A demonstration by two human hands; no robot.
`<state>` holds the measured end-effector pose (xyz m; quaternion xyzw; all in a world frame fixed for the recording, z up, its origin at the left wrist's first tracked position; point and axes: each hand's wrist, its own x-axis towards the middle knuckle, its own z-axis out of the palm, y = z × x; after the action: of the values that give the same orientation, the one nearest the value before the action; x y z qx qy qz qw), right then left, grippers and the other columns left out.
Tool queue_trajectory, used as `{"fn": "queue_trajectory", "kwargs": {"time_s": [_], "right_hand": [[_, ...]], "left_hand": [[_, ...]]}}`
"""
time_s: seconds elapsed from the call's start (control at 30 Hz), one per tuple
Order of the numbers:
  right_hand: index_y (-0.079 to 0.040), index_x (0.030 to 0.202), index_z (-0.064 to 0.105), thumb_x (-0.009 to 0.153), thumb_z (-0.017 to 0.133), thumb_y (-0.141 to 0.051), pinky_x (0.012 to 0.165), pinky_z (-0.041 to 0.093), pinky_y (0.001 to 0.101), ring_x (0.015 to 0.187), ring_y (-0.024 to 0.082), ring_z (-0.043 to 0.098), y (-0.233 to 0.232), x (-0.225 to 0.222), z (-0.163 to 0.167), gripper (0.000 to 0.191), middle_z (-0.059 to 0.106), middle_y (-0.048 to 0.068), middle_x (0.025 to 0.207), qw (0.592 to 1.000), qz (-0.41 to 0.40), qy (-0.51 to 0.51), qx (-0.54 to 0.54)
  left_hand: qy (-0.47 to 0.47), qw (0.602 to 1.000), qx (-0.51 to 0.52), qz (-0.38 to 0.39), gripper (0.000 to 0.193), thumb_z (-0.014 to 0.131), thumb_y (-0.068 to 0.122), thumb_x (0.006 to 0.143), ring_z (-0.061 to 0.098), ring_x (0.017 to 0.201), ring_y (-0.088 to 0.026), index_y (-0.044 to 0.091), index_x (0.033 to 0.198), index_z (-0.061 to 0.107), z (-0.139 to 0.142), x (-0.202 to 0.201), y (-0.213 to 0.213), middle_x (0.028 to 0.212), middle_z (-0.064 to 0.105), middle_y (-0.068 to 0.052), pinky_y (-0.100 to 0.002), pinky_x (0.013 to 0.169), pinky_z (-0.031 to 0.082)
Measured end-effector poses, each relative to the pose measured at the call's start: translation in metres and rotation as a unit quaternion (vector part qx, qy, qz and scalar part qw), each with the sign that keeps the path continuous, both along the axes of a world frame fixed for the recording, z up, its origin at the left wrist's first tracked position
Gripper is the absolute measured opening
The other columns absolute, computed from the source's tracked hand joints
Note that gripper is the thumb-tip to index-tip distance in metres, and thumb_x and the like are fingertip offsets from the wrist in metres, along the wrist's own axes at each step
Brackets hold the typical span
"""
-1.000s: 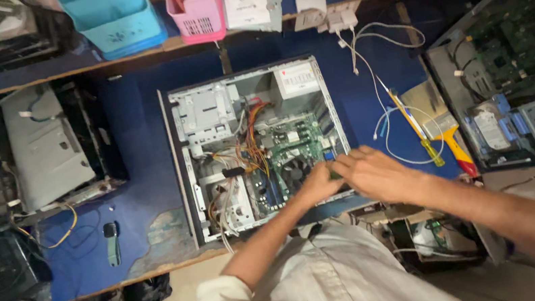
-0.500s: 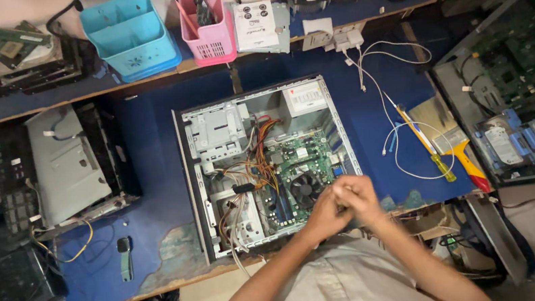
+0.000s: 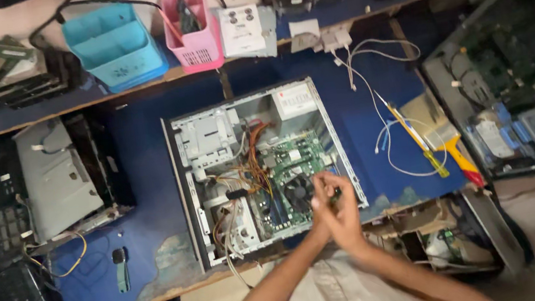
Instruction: The person works on an open desktop computer case on a workbench, manipulating the CPU cooler and fan assembly on the motherboard by hand and with a screwdriver. They unscrew and lift the heatsink and fan unit out of the case, holding it up at the end.
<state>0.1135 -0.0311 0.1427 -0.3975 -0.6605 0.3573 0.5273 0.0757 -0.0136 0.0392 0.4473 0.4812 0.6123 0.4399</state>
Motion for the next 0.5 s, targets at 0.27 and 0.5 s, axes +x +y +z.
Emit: {"fn": "queue_trajectory", "kwargs": {"time_s": [0.27,0.5], "right_hand": [[0.005,0.097,0.067,0.103,0.070,-0.013,0.064,0.037,0.0260,0.068,0.010,0.048,0.076,0.022,-0.006,0.020,0.057,0.003,0.075,0.928,0.218,0.031,-0.300],[-0.004,0.114,0.061,0.073,0.078,-0.014,0.103,0.034,0.0470,0.114,0.035,0.053,0.008,-0.009,0.019,0.046,0.065,0.014,0.107,0.952,-0.007,-0.256,0.166]], "left_hand": [[0.135,0.961,-0.083,-0.227,0.031,0.072,0.022,0.082,0.073,0.092,-0.030,0.000,0.103,0.066,-0.008,-0.035,0.028,0.098,0.075,-0.019,-0.042,0.085,0.059],[0.078,0.994,-0.004,-0.076,0.029,0.068,0.017,0.085,0.063,0.103,-0.034,0.001,0.108,0.059,-0.028,-0.014,0.016,0.107,0.066,-0.020,-0.045,0.091,0.051]]}}
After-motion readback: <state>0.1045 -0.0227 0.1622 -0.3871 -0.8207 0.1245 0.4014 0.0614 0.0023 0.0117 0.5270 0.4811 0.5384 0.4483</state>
